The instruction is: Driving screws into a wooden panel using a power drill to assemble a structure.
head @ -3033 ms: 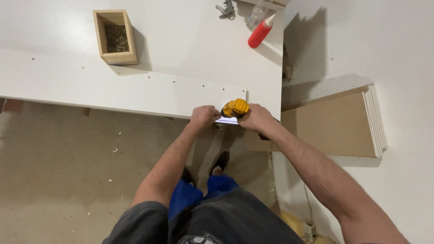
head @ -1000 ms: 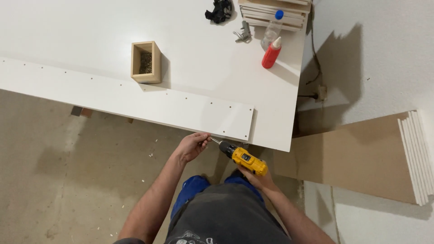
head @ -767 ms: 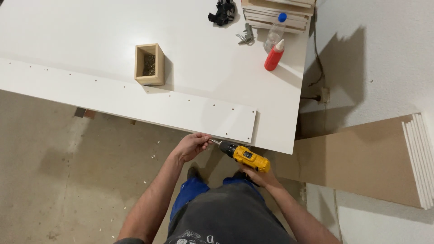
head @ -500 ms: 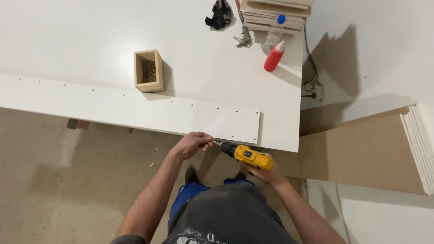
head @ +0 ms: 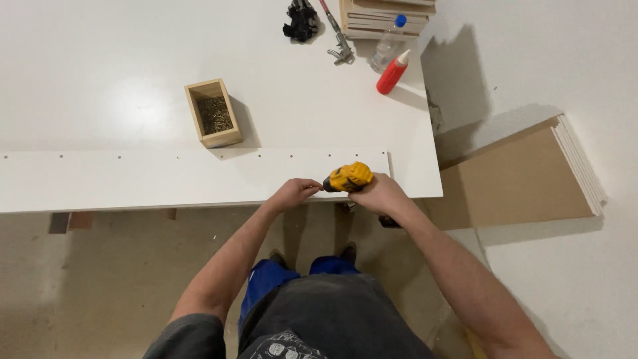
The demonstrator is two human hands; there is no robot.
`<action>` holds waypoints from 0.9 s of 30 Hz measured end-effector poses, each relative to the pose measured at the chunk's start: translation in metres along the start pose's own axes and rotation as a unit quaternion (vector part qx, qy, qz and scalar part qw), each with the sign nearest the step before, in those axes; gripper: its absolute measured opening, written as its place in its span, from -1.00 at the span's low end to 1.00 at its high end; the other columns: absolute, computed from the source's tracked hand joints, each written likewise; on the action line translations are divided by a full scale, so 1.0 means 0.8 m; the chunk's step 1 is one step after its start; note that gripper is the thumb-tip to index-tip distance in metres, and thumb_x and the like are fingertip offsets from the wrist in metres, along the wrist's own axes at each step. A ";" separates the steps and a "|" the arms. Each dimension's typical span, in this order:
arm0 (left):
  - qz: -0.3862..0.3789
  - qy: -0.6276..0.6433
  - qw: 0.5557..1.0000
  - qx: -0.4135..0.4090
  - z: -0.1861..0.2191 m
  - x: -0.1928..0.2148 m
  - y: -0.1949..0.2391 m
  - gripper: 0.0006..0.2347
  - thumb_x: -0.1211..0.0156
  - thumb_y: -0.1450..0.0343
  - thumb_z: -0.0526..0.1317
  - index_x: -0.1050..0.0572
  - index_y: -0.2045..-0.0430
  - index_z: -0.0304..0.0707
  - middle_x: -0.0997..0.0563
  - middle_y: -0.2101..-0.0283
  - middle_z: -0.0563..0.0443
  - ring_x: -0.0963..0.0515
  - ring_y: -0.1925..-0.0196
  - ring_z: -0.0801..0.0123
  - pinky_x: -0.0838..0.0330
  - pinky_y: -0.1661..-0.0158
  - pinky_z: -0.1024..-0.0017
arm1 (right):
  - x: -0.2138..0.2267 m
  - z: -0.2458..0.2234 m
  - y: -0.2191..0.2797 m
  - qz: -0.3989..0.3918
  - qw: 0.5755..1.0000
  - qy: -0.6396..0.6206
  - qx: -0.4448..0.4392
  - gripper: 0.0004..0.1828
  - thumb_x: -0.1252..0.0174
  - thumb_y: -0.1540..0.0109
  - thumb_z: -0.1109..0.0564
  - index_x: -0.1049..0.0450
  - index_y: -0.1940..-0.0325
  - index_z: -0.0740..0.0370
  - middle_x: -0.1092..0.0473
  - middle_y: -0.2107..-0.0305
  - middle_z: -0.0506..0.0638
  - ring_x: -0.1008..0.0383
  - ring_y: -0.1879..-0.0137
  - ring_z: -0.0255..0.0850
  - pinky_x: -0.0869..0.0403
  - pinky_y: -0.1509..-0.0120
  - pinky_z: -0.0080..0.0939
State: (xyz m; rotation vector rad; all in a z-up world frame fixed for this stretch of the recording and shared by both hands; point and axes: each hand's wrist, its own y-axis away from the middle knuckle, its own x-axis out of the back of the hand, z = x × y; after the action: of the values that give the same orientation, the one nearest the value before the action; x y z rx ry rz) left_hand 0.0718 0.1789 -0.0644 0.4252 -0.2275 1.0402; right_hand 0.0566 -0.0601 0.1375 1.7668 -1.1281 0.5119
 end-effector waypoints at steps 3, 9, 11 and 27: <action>-0.011 -0.068 0.998 -0.003 -0.013 0.006 -0.009 -0.76 -0.11 -0.53 -0.12 -0.62 -0.02 -0.04 -0.71 0.03 -0.08 -0.64 -0.07 -0.07 -0.48 -0.12 0.05 | -0.011 -0.037 -0.025 -0.028 0.995 0.098 -0.009 -0.48 -0.22 -0.05 -0.15 -0.60 0.07 0.24 -0.58 0.30 0.17 -0.62 0.07 0.12 -0.52 0.05 0.04; -0.032 -0.206 0.978 0.007 -0.052 -0.006 -0.039 -0.75 -0.07 -0.50 -0.10 -0.60 -0.04 0.14 -0.71 0.04 0.12 -0.67 -0.05 0.11 -0.54 -0.07 0.14 | -0.047 -0.053 -0.048 -0.030 0.988 0.152 -0.017 -0.60 -0.12 -0.08 -0.13 -0.59 0.29 0.25 -0.54 0.48 0.16 -0.61 0.25 0.13 -0.50 0.21 0.00; -0.038 -0.222 0.974 0.006 -0.055 -0.008 -0.040 -0.74 -0.07 -0.50 -0.10 -0.60 -0.05 0.18 -0.72 0.05 0.17 -0.68 -0.04 0.16 -0.55 -0.06 0.18 | -0.054 -0.053 -0.049 -0.025 0.987 0.157 -0.023 -0.60 -0.12 -0.08 -0.14 -0.58 0.30 0.23 -0.54 0.50 0.15 -0.61 0.26 0.12 -0.50 0.23 0.01; -0.043 -0.270 0.962 0.009 -0.054 -0.010 -0.040 -0.74 -0.02 -0.48 -0.08 -0.59 0.01 0.17 -0.72 0.10 0.09 -0.69 0.00 0.08 -0.60 -0.02 0.09 | -0.040 -0.094 -0.024 -0.063 0.985 0.152 -0.046 -0.59 -0.07 -0.13 -0.04 -0.57 0.20 0.34 -0.54 0.41 0.22 -0.61 0.15 0.17 -0.51 0.13 0.02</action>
State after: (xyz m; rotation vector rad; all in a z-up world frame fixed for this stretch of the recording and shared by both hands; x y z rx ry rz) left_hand 0.0954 0.1782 -0.1139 0.7273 -0.6816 0.8230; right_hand 0.0675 0.0228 0.1395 1.6046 -0.8086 0.6185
